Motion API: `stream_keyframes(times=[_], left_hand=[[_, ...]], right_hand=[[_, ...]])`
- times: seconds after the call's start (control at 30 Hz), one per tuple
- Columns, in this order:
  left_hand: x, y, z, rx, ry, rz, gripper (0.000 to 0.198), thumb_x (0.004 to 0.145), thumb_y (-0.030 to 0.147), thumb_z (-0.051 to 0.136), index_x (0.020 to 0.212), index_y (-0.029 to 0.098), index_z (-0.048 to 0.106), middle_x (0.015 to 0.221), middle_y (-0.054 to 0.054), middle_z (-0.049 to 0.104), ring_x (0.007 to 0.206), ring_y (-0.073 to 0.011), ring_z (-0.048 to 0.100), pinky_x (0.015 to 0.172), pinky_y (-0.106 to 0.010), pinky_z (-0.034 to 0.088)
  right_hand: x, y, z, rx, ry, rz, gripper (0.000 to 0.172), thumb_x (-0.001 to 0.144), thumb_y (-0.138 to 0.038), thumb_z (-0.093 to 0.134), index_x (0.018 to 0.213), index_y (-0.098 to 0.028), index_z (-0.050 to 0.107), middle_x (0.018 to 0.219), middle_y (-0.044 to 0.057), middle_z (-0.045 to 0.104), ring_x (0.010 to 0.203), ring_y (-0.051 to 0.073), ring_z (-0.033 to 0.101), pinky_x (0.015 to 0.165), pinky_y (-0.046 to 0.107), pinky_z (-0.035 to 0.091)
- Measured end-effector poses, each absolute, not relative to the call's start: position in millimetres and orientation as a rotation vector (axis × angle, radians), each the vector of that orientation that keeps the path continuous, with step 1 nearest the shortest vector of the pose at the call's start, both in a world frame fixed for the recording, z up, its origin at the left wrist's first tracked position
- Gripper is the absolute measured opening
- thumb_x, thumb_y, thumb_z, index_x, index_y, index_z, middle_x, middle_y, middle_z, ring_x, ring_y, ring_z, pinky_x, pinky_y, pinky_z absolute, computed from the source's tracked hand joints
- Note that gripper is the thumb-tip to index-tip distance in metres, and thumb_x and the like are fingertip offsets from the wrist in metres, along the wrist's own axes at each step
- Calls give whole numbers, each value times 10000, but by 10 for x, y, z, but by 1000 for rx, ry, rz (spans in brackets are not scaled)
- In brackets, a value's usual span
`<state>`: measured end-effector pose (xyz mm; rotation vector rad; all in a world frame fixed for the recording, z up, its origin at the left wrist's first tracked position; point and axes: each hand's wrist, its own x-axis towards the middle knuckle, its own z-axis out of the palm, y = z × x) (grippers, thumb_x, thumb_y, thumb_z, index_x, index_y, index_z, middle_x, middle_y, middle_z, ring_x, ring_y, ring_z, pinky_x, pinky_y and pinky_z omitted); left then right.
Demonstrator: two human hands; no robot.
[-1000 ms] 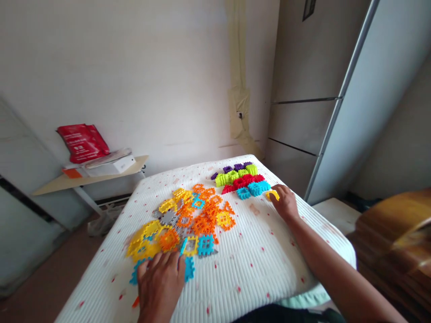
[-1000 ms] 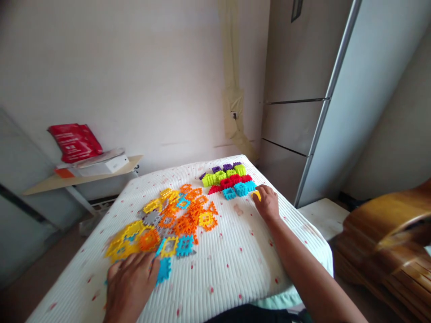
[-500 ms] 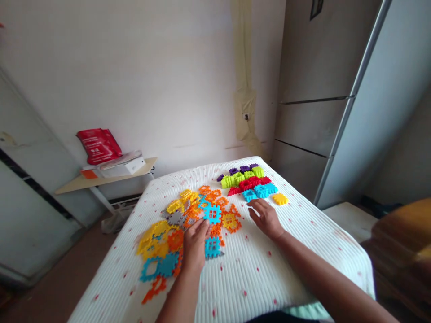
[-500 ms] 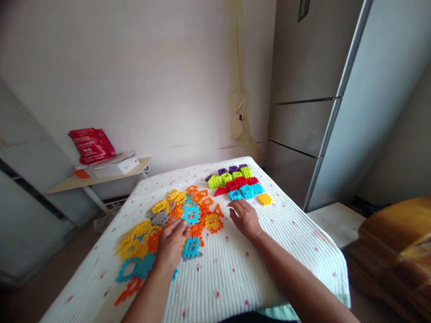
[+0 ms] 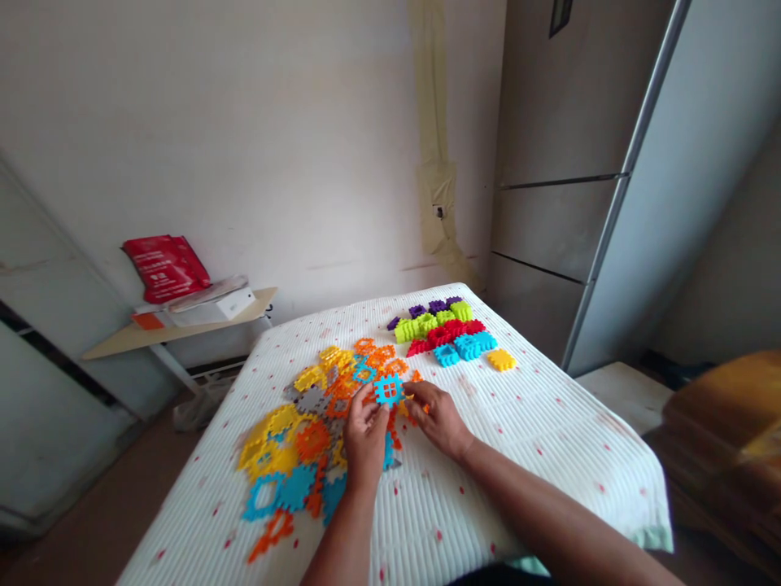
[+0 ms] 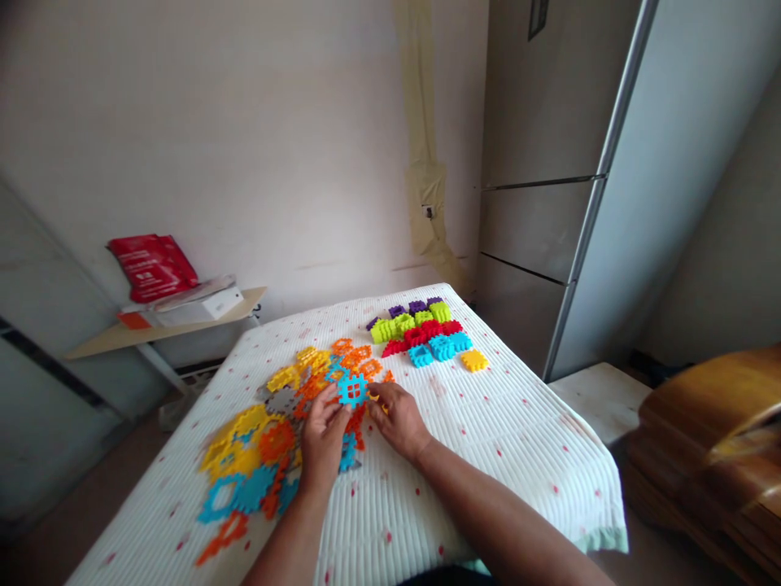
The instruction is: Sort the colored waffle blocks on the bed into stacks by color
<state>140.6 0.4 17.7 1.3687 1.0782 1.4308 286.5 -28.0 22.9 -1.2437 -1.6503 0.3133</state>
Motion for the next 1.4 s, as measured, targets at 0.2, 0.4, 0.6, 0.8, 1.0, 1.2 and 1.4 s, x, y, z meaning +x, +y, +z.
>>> stream_keyframes(times=[0.2,0.4,0.6,0.8,1.0,1.2,1.4], left_hand=[[1341,38,114,1397,1097,1430,481,733,387,607,1143,157,505,856,-66,662,802,-183,638,711,-290,505],[1325,83,74,1462,1206,1510,331,742,437,580,946,177,557,932,-75,657,819,-191,633,727,-302,496],[1332,60,98,1401,1177,1435,325,663,455,641,780,173,530,646,-1,593,613,-157,590,577,-257,469],[1329,0,165,1395,1104,1340,323,631,445,659,747,177,520,597,25,559,568,-138,558,540,-233,436],[1363,-10,119,1402,1066,1349,337,644,464,658,753,178,516,582,32,546,534,-125,540,513,-222,422],[1355,10,84,1408,1046,1492,385,707,435,631,976,174,543,884,-73,663,851,-192,638,783,-310,496],[1294,57,45,1496,1089,1558,350,754,409,586,1002,163,575,950,-94,663,902,-207,634,823,-345,501]], right_hand=[[2830,-282,218,-1237,-1682,321,296,846,-231,456,1101,-183,598,957,87,638,817,168,605,761,332,506],[2826,-308,208,-1306,-1747,328,420,796,-339,585,1187,-189,554,1105,114,588,952,207,585,814,368,508],[2790,-304,210,-1319,-1747,288,536,757,-439,629,1216,-180,532,1149,137,547,1074,262,533,907,418,468],[2774,-287,221,-1276,-1704,296,536,756,-389,636,1241,-202,508,1147,123,528,1039,244,546,887,401,482],[2730,-284,179,-1287,-1748,183,564,737,-383,646,1252,-196,509,1153,134,543,1061,261,533,905,419,464],[3172,-129,434,-1545,-1682,-46,464,767,-392,618,1177,-180,566,1099,120,602,995,243,553,878,389,437],[3967,178,784,-2339,-1446,-211,373,801,-437,543,1021,-149,633,1037,139,623,990,259,552,806,357,409]])
